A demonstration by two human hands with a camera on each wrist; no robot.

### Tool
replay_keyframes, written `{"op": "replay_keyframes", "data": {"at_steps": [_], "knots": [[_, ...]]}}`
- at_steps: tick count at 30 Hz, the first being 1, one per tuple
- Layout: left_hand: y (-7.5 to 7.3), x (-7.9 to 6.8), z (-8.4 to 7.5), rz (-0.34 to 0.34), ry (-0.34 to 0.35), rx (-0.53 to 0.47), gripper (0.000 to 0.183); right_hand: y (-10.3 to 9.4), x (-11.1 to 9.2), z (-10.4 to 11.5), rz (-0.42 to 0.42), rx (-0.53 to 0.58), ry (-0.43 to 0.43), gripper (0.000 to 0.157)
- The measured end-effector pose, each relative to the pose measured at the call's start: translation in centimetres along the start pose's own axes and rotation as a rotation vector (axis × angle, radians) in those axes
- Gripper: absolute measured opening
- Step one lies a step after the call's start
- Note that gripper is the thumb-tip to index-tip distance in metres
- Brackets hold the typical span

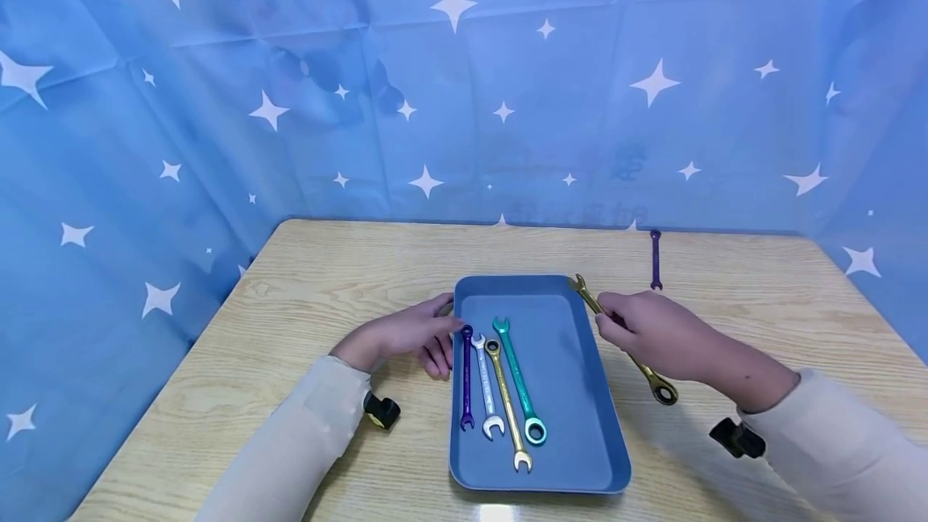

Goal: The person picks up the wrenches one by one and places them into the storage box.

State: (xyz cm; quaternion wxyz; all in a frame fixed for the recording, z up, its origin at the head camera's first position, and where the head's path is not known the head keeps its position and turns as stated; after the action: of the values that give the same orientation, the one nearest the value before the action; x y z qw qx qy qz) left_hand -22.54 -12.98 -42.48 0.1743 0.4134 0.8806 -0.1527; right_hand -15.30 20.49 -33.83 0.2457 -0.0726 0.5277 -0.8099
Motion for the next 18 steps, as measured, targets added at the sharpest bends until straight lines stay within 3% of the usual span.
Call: {"op": "replay_keyframes", "data": {"at_steps": [18], "knots": [[0.0, -0.1, -0.1, 0.003, 0.005, -0.009, 0.064, 1.5, 1.7, 2.1, 0.068, 0.197, 0.005, 0.026]]}}
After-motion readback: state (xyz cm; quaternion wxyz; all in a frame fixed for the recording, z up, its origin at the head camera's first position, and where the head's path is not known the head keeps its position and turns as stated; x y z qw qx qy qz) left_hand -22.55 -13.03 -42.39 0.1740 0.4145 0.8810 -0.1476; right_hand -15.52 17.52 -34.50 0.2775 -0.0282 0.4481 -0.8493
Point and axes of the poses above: each hand's wrist, its own x-axis towards the middle knuckle, its own y-axis out of the palm, z = x × y, the point moved 1 cm from there along x, towards the middle knuckle, and after that the axes turned 6 degrees about z, right-handed, at the moved point
